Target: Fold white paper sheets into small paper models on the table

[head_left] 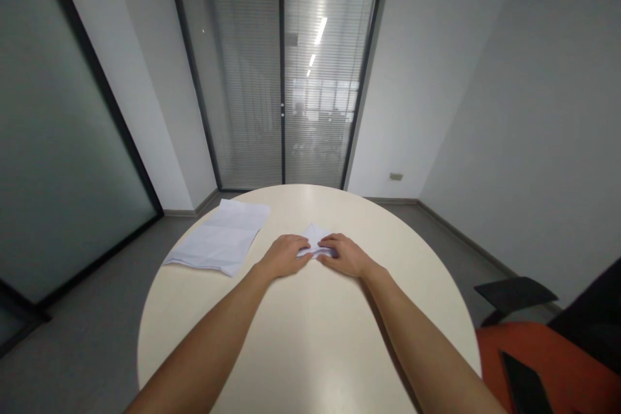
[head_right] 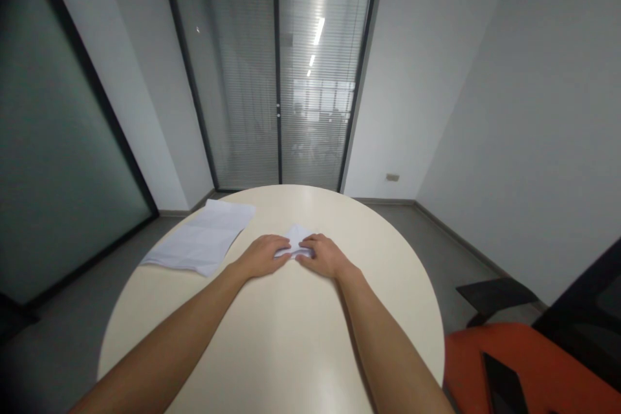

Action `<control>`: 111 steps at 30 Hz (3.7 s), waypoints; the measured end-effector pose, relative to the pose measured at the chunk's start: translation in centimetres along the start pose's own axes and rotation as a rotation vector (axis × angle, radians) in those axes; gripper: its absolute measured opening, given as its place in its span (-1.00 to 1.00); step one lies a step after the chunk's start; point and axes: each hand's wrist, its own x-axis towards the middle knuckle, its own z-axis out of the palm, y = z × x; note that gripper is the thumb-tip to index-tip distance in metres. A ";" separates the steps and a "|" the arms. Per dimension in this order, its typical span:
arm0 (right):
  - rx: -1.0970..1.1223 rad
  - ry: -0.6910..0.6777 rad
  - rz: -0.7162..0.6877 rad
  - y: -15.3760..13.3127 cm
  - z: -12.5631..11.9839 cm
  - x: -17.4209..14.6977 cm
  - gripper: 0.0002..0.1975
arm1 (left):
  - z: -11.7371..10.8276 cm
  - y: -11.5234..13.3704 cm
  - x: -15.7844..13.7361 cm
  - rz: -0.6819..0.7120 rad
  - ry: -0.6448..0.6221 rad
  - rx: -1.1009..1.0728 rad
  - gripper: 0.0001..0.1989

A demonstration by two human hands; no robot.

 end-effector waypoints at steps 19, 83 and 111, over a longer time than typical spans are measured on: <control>0.044 -0.011 0.040 0.1 -0.2 0.1 -0.68 | -0.2 0.0 0.2 -0.107 0.002 0.069 -0.63; 0.051 0.161 0.267 2.6 0.9 0.2 -0.58 | -0.1 0.9 0.3 0.028 -0.114 0.127 -0.69; 0.001 -0.210 0.208 -0.1 1.4 0.2 -0.26 | 0.2 0.4 -0.1 -0.129 -0.095 0.035 -0.63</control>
